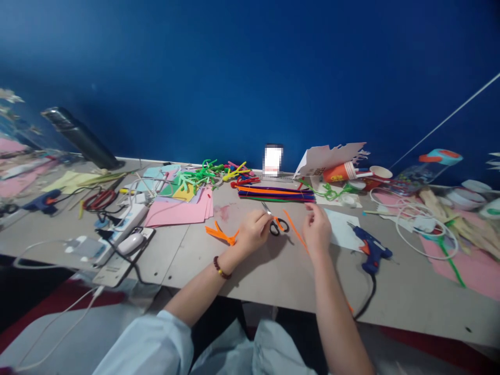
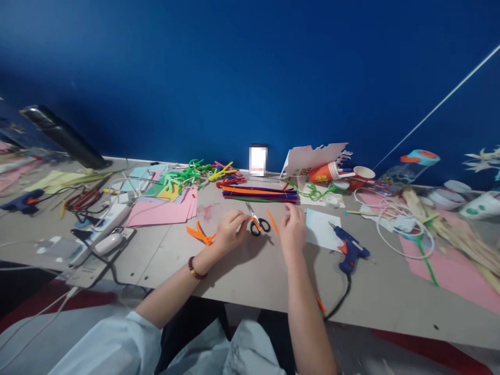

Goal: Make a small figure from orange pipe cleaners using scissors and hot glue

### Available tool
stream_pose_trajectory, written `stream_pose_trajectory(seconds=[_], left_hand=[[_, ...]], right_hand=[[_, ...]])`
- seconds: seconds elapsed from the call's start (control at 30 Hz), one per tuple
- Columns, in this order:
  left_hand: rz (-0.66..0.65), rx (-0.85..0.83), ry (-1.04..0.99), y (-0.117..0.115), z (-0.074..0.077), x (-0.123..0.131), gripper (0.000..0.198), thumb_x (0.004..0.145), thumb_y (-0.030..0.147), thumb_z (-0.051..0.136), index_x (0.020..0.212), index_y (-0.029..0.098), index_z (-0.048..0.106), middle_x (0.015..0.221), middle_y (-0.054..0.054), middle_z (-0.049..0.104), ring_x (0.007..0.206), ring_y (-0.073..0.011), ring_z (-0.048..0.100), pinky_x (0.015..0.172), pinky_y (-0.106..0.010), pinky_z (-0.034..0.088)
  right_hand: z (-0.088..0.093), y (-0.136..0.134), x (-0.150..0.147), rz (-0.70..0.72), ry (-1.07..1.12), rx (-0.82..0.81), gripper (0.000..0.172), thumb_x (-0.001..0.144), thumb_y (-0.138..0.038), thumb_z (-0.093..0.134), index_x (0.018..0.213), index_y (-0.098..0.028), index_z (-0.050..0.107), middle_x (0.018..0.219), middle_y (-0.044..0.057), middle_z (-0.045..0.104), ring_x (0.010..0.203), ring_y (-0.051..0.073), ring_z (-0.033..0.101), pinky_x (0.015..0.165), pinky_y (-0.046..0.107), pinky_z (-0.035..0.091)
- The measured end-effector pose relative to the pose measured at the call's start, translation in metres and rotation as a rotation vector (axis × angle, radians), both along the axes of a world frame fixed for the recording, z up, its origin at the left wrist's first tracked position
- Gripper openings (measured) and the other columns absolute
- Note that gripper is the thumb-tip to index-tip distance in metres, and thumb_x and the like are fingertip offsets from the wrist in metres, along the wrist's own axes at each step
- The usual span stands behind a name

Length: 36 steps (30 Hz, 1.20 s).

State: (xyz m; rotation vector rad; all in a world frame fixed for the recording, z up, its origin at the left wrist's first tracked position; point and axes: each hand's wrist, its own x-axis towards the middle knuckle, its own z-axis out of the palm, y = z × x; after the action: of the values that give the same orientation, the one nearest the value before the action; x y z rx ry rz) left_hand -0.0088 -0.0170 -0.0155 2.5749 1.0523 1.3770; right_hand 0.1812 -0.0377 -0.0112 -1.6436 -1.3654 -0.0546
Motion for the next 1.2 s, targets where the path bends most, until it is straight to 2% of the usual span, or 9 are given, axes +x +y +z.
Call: stream_pose_trajectory(seconds=[0.2, 0.3, 0.47, 0.6, 0.73, 0.97, 1.2], left_hand=[[0.019, 0.036, 0.020, 0.002, -0.004, -0.002, 0.017, 0.092, 0.019, 0.044, 0.089, 0.017, 0.061, 0.081, -0.006, 0.061, 0.076, -0.0157, 0.053, 0.067, -0.029, 0.039], [0.013, 0.031, 0.027, 0.003, -0.004, -0.003, 0.019, 0.092, 0.019, 0.042, 0.091, 0.017, 0.061, 0.082, -0.006, 0.060, 0.075, -0.0155, 0.052, 0.066, -0.029, 0.039], [0.009, 0.054, 0.023, 0.004, -0.004, -0.002, 0.019, 0.092, 0.020, 0.044, 0.089, 0.016, 0.061, 0.080, -0.006, 0.060, 0.074, -0.0154, 0.052, 0.065, -0.029, 0.038], [0.031, 0.083, 0.073, 0.003, -0.003, -0.003, 0.021, 0.092, 0.019, 0.042, 0.086, 0.017, 0.062, 0.080, -0.006, 0.060, 0.074, -0.0158, 0.051, 0.064, -0.029, 0.037], [0.014, 0.063, 0.157, 0.003, -0.002, -0.003, 0.022, 0.092, 0.017, 0.041, 0.085, 0.018, 0.062, 0.079, -0.005, 0.059, 0.074, -0.0161, 0.051, 0.065, -0.030, 0.036], [0.035, 0.013, 0.182, 0.004, -0.005, -0.003, 0.023, 0.091, 0.015, 0.038, 0.083, 0.018, 0.060, 0.079, -0.005, 0.058, 0.074, -0.0167, 0.050, 0.064, -0.031, 0.035], [0.014, 0.017, 0.230, 0.003, -0.003, 0.000, 0.022, 0.088, 0.010, 0.038, 0.081, 0.017, 0.058, 0.077, -0.005, 0.056, 0.073, -0.0179, 0.048, 0.064, -0.031, 0.035]], right_hand=[[0.005, -0.003, -0.025, 0.498, 0.187, -0.069, 0.020, 0.086, -0.030, 0.051, 0.096, -0.021, 0.065, 0.094, 0.006, 0.069, 0.078, 0.018, 0.063, 0.073, 0.031, 0.051], [0.007, -0.005, -0.031, 0.599, 0.139, -0.076, 0.017, 0.085, -0.032, 0.054, 0.089, -0.022, 0.066, 0.088, 0.005, 0.069, 0.077, 0.018, 0.063, 0.080, 0.035, 0.050], [0.004, -0.005, -0.031, 0.552, 0.102, -0.084, 0.014, 0.085, -0.031, 0.053, 0.082, -0.022, 0.064, 0.078, 0.003, 0.068, 0.069, 0.018, 0.062, 0.079, 0.036, 0.050], [0.000, -0.004, -0.029, 0.563, 0.023, -0.093, 0.011, 0.084, -0.025, 0.051, 0.084, -0.021, 0.062, 0.079, 0.003, 0.066, 0.073, 0.018, 0.061, 0.076, 0.034, 0.050], [-0.003, -0.003, -0.029, 0.567, -0.112, -0.067, 0.014, 0.086, -0.022, 0.046, 0.085, -0.023, 0.061, 0.079, 0.003, 0.065, 0.076, 0.019, 0.060, 0.079, 0.035, 0.049], [-0.001, -0.002, -0.029, 0.563, -0.237, -0.038, 0.015, 0.087, -0.020, 0.046, 0.085, -0.022, 0.060, 0.079, 0.004, 0.066, 0.077, 0.020, 0.060, 0.084, 0.037, 0.047], [-0.005, -0.002, -0.032, 0.496, -0.317, -0.022, 0.016, 0.086, -0.017, 0.045, 0.085, -0.022, 0.060, 0.080, 0.005, 0.066, 0.079, 0.021, 0.060, 0.079, 0.035, 0.047]])
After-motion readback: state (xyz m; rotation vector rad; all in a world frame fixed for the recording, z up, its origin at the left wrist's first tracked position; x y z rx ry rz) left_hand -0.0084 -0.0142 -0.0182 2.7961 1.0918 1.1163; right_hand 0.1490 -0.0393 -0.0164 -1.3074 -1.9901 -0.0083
